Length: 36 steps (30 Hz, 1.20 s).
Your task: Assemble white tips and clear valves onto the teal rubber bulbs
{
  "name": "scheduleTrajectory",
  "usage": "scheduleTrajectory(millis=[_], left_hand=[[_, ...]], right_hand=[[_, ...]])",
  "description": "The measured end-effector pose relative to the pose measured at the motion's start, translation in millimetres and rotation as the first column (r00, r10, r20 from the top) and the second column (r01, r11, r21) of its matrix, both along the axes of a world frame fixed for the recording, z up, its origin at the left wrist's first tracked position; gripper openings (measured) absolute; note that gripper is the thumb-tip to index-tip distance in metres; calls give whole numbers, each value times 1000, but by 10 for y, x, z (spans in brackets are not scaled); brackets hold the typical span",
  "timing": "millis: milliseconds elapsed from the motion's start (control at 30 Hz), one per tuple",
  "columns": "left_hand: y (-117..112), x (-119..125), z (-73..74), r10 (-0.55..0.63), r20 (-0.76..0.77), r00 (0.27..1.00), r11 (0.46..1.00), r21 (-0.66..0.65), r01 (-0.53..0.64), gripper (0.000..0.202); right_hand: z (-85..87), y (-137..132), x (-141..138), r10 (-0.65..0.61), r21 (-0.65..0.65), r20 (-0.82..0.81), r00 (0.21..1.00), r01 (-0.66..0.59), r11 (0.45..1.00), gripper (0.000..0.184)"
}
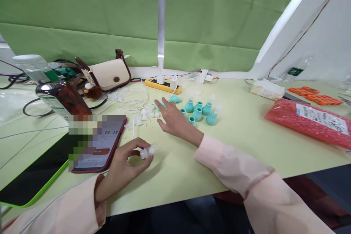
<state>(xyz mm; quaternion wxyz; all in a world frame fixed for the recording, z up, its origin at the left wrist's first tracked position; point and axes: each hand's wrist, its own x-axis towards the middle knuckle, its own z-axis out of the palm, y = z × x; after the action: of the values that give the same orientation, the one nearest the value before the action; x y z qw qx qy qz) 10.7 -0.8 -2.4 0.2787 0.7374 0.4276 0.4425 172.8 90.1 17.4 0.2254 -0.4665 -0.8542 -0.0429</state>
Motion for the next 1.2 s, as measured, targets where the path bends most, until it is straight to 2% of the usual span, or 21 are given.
scheduleTrajectory(millis=[67,167,333,433,600,700,767,833,900,1000,1100,1167,1200], left_hand=[[27,2,-23,26,47,999,997,-71,-22,8],[57,-2,-46,45,100,994,991,-130,-32,11],[57,-15,-41,11,153,988,982,-187,18,11],[58,-17,-62,-7,233,973,971,-230,62,18],[89,-11,-79,22,247,969,967,-251,42,15],[107,-6,-54,24,254,967,958,-284,50,12],[118,-5,-34,29,267,963,949,-311,57,10],[129,-7,-15,60,256,965,936,-350,35,10],[137,-13,1,89,221,971,926,-377,1,10],[139,-27,6,76,186,980,933,-359,-4,7],[136,-33,-28,70,199,977,949,-315,-4,4],[136,-32,-62,85,200,976,955,-296,-23,6],[135,-31,-77,90,195,977,956,-293,-29,8]], right_hand=[[-27,144,-108,-132,29,218,967,129,991,59],[-88,284,-245,-239,16,376,895,252,968,56],[-115,386,-264,-240,-28,412,879,276,961,34],[-90,399,-219,-236,-17,397,887,265,964,28],[-25,238,-213,-215,16,361,907,225,974,27],[15,66,-179,-151,25,283,947,149,988,30],[32,-28,-105,-40,1,109,993,40,999,29],[43,-97,6,99,-67,-177,979,-112,991,26],[50,-160,132,162,-180,-470,868,-274,945,25],[48,-276,296,83,-309,-768,636,-480,821,24],[3,-399,388,-52,-371,-889,454,-651,662,23],[-42,-460,411,-123,-401,-904,410,-711,577,24],[-63,-480,417,-143,-406,-906,399,-719,565,25]])
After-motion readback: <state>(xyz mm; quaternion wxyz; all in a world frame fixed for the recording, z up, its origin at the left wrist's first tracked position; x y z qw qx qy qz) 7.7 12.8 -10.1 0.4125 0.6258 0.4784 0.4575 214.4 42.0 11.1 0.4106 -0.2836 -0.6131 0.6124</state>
